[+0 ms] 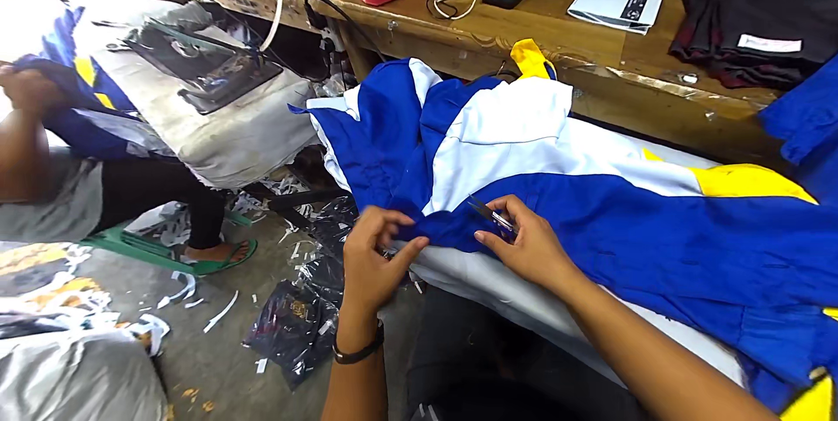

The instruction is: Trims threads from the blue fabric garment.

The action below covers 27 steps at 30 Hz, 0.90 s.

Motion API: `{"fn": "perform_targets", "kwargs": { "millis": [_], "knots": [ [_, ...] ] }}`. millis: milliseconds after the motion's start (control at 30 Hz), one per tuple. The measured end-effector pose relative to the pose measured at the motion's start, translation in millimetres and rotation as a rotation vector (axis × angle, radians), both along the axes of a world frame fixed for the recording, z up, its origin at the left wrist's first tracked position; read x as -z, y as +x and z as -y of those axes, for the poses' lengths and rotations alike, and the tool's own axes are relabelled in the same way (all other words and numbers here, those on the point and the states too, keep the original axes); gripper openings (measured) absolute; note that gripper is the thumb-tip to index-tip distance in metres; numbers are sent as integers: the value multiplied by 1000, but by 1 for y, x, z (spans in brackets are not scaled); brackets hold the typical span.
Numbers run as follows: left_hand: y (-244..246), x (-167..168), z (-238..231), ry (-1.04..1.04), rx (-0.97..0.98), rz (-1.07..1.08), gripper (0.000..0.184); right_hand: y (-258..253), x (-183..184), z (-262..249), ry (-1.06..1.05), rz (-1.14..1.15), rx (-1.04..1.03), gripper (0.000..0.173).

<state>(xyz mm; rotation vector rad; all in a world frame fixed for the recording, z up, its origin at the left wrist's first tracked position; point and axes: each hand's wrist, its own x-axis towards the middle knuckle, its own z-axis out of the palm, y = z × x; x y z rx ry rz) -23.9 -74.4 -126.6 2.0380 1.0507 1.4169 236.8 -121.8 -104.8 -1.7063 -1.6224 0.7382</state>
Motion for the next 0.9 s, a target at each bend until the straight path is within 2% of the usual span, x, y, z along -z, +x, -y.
{"fn": "perform_targets", "kwargs": {
  "millis": [33,67,133,167,200,267,300,367,467,500,567,633,767,900],
  "knots": [
    [0,0,-1,71,-199,-141,55,0,2,-1,-20,17,0,44],
    [-2,0,-4,90,-299,-225,74,0,3,-2,-34,31,-2,42],
    [-6,0,-10,78,-268,-295,97,1,4,-4,-41,27,-4,40],
    [-8,-2,-14,59,-168,-316,94,1,5,-4,-37,12,-4,38],
    [-8,-4,-17,35,-44,-330,80,1,6,-4,-19,-11,0,37],
    [-1,-6,-21,-68,183,-349,33,0,10,-2,76,-65,9,38],
    [5,-9,-20,-115,254,-344,24,-1,9,-1,145,-89,2,42],
    [20,-18,-11,-144,320,-270,20,-2,3,3,275,-114,-20,45],
    [39,-31,7,-141,334,-131,16,2,-5,6,428,-87,-28,18],
    [43,-35,10,-136,338,-129,15,5,-9,7,469,-74,-27,15],
    [53,-40,15,-122,329,-143,14,10,-15,9,547,-40,-9,15],
    [68,-39,21,-124,282,-51,12,13,-19,15,605,13,18,16],
    [94,-37,33,-196,150,231,7,16,-18,37,610,67,-28,14],
    [104,-42,42,-340,144,476,9,25,-10,61,521,69,-34,13]
  ]
}}
